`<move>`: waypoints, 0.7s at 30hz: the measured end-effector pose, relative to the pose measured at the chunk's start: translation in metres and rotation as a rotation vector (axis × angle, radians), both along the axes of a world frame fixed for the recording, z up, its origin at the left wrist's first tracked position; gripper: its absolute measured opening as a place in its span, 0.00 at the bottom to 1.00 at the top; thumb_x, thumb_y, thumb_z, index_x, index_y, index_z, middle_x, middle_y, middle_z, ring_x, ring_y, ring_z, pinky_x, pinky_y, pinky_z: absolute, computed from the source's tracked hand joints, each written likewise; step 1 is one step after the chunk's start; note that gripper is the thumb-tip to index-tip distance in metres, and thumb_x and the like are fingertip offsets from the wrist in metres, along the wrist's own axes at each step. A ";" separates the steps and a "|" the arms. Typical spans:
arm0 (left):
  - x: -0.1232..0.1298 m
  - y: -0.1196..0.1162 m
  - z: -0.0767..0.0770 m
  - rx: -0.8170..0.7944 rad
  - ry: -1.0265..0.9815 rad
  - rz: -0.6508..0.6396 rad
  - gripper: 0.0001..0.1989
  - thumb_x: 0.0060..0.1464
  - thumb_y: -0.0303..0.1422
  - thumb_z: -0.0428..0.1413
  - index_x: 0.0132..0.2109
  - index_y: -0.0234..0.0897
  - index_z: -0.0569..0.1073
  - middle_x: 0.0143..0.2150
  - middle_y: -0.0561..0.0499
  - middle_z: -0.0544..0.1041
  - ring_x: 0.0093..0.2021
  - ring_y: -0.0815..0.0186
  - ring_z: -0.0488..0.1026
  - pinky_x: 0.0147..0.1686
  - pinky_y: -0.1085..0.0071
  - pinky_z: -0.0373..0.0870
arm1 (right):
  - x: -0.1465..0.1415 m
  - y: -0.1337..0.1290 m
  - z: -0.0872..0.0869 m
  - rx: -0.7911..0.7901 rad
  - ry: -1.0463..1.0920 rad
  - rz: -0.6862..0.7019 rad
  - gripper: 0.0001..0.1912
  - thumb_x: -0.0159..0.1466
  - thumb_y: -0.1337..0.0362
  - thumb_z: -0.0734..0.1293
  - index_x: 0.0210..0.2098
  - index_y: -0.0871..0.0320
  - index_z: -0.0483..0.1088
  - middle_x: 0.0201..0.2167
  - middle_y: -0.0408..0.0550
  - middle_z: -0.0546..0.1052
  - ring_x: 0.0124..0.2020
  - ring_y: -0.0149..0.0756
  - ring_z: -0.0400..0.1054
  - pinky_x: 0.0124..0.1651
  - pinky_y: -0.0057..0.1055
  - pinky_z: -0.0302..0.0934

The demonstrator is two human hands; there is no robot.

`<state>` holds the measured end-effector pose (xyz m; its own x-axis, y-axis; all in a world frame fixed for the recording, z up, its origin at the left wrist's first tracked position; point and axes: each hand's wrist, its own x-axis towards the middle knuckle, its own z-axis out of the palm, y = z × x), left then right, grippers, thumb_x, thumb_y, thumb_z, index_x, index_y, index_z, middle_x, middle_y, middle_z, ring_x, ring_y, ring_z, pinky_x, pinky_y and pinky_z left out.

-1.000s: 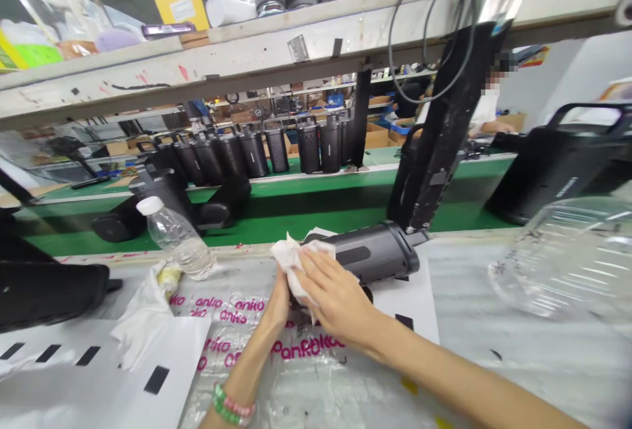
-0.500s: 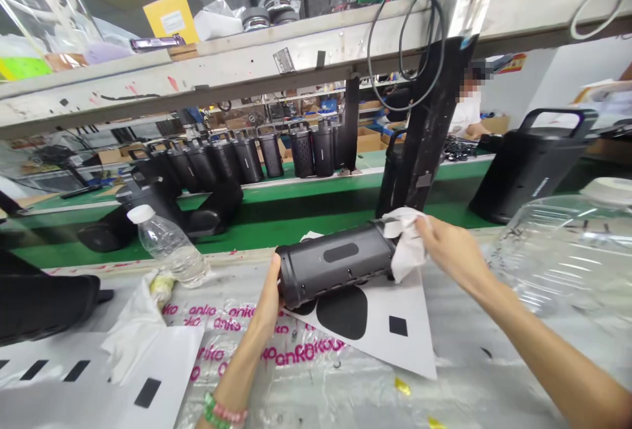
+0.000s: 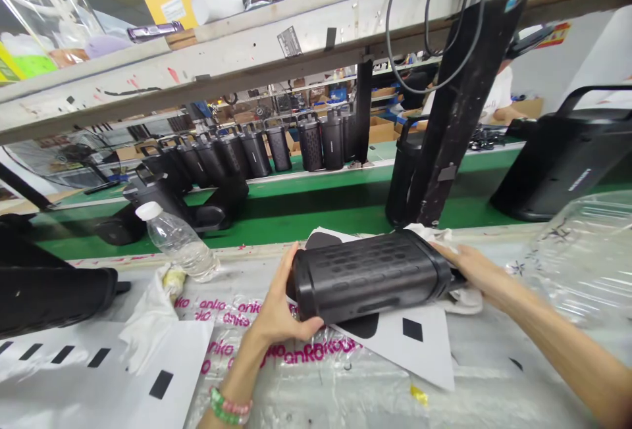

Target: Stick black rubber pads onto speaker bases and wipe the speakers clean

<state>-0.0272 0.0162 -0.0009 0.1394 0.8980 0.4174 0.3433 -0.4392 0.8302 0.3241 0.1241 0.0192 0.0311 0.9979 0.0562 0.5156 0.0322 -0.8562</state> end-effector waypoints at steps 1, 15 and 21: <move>-0.002 -0.001 0.000 0.030 0.055 -0.006 0.59 0.40 0.43 0.66 0.73 0.41 0.43 0.73 0.42 0.51 0.72 0.45 0.49 0.72 0.52 0.42 | 0.003 -0.001 0.003 0.016 -0.084 -0.013 0.18 0.56 0.49 0.64 0.19 0.55 0.70 0.23 0.55 0.77 0.27 0.50 0.72 0.31 0.42 0.68; 0.008 0.002 -0.005 -0.263 0.032 -0.092 0.62 0.39 0.37 0.70 0.73 0.40 0.39 0.72 0.40 0.53 0.71 0.49 0.53 0.71 0.52 0.45 | -0.107 -0.073 0.002 0.930 -0.659 0.392 0.23 0.72 0.63 0.52 0.61 0.57 0.68 0.57 0.50 0.72 0.50 0.41 0.74 0.40 0.32 0.74; 0.009 0.001 -0.006 -0.303 0.053 -0.027 0.43 0.39 0.35 0.67 0.63 0.33 0.63 0.58 0.38 0.71 0.58 0.43 0.70 0.62 0.49 0.65 | -0.155 -0.089 0.014 0.760 -0.642 0.628 0.25 0.71 0.64 0.54 0.66 0.61 0.62 0.61 0.46 0.69 0.48 0.38 0.75 0.45 0.29 0.74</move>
